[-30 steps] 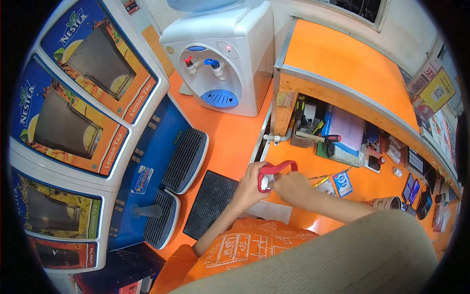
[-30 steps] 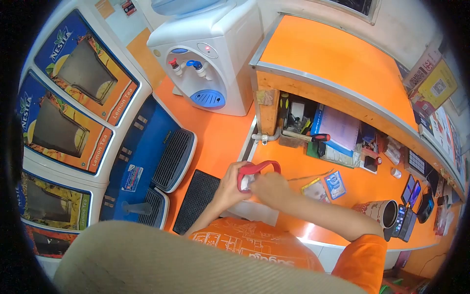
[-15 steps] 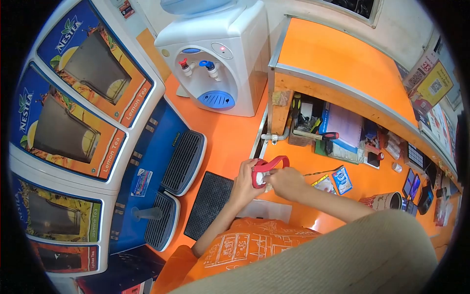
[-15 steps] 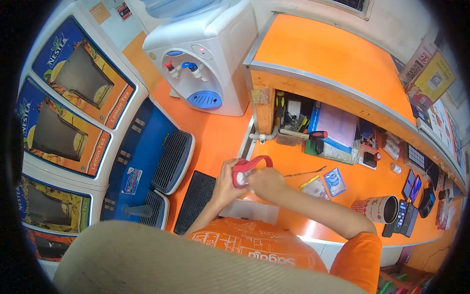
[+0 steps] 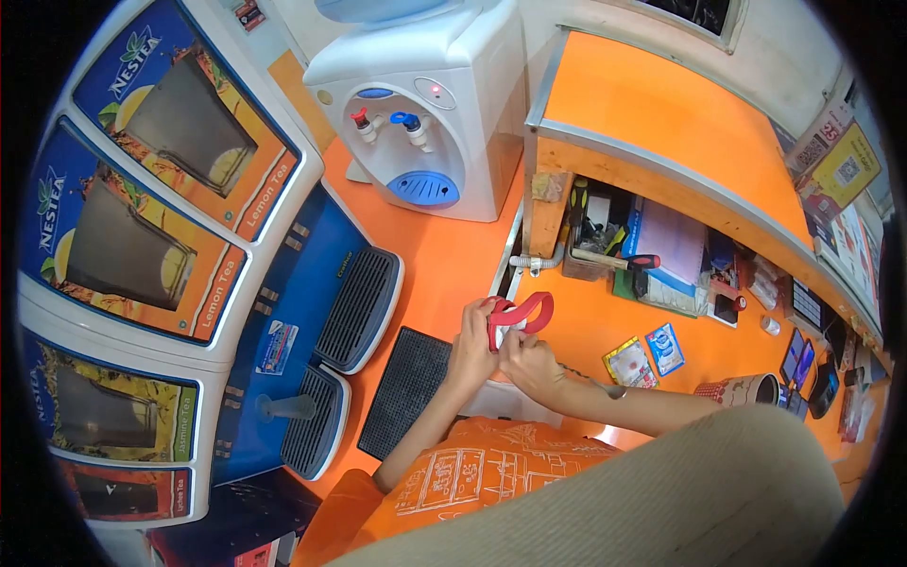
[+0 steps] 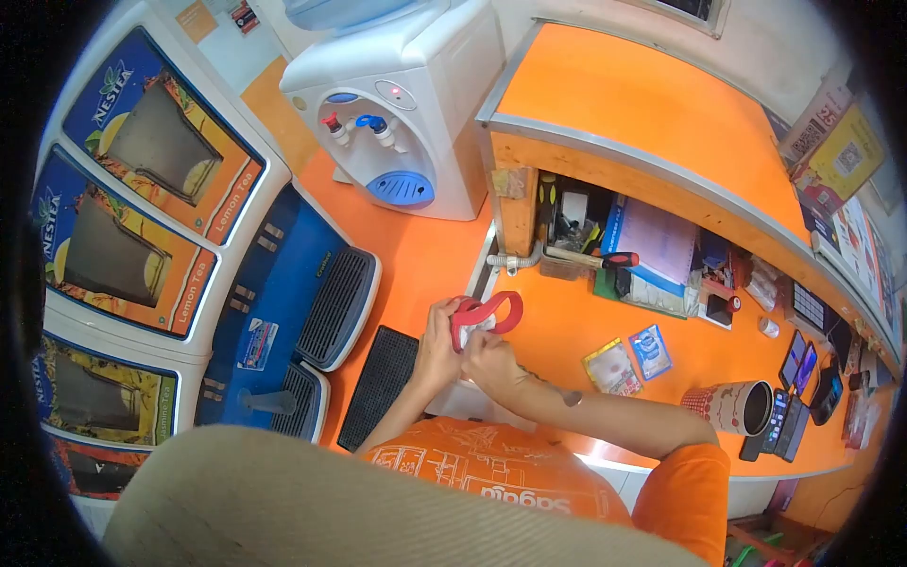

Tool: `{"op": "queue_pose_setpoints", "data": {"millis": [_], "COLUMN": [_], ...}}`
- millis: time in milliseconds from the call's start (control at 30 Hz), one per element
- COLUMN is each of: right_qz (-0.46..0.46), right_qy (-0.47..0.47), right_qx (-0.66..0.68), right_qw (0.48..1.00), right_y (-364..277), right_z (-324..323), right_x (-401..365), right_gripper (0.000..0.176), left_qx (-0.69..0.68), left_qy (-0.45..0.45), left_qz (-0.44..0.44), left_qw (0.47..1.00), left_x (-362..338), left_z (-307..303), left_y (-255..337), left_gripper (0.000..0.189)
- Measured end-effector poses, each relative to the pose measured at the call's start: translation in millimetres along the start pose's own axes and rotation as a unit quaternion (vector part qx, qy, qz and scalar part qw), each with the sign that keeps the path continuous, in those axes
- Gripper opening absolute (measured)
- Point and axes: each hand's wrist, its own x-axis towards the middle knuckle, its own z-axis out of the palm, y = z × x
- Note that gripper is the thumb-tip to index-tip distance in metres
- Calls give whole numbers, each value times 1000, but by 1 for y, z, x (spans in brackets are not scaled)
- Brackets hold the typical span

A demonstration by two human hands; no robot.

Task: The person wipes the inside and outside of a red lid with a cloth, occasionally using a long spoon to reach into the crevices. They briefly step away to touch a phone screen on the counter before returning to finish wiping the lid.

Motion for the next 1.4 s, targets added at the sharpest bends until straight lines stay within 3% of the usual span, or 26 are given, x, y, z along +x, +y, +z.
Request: {"op": "queue_pose_setpoints", "data": {"millis": [67,133,233,333,467,533,633,667,733,867,933,967,1033,1067,1133,1267,1333,1367,1400], "right_qz": [-12,-57,-44,-27,-47,-12,21,21,-5,-40,-9,-7,115,113,120,157,224,226,161], "right_qy": [-19,-28,-67,-18,-29,38,52,53,-13,-64,-122,-122,-182,-182,-58,-37,-181,-181,-89], "right_qx": [25,246,282,220,100,27,21,20,174,256,399,399,609,607,781,760,606,607,545], "right_qw": [999,967,956,975,993,999,998,998,985,964,909,909,764,766,610,629,741,740,818], "right_y": [13,30,35,9,1,5,9,11,19,43,53,56,64,64,55,73,87,83,77], "right_z": [0,-2,-2,6,16,17,15,16,17,3,3,5,9,21,44,3,-48,-46,-39], "right_x": [7,8,6,-4,-8,-3,7,8,11,7,3,-1,-6,-10,-18,-21,-15,-16,-19], "right_gripper": [11,12,9,10,11,12,10,10,9,10,15,15,20,20,22,25,29,29,30], "left_qx": [9,18,10,19,13,23,23,23,13,9,-1,-1,0,0,-27,-55,-82,-82,-92], "left_qy": [5,-23,-19,-24,-11,7,6,7,-20,-64,-68,-69,-43,-40,-60,-46,-30,-33,-44], "left_qz": [3,3,8,5,-36,-31,-63,-61,-49,-44,-25,-24,0,0,0,-10,-23,-23,-19], "left_qw": [1000,1000,1000,1000,999,999,998,998,998,997,997,997,999,999,998,997,996,996,995], "left_x": [-1,-4,-8,-11,-8,-3,3,3,3,-1,-4,-4,0,3,4,9,9,9,10], "left_z": [-1,-6,-5,8,7,6,4,2,-2,0,-1,-4,-11,-12,-15,-18,-18,-18,-19], "left_y": [-5,-4,-6,-16,-10,-6,-4,-3,-3,-6,-5,-4,-1,1,2,2,0,1,2], "left_gripper": [64,69,71,71,69,68,67,67,69,72,75,75,77,77,78,79,79,79,81]}}
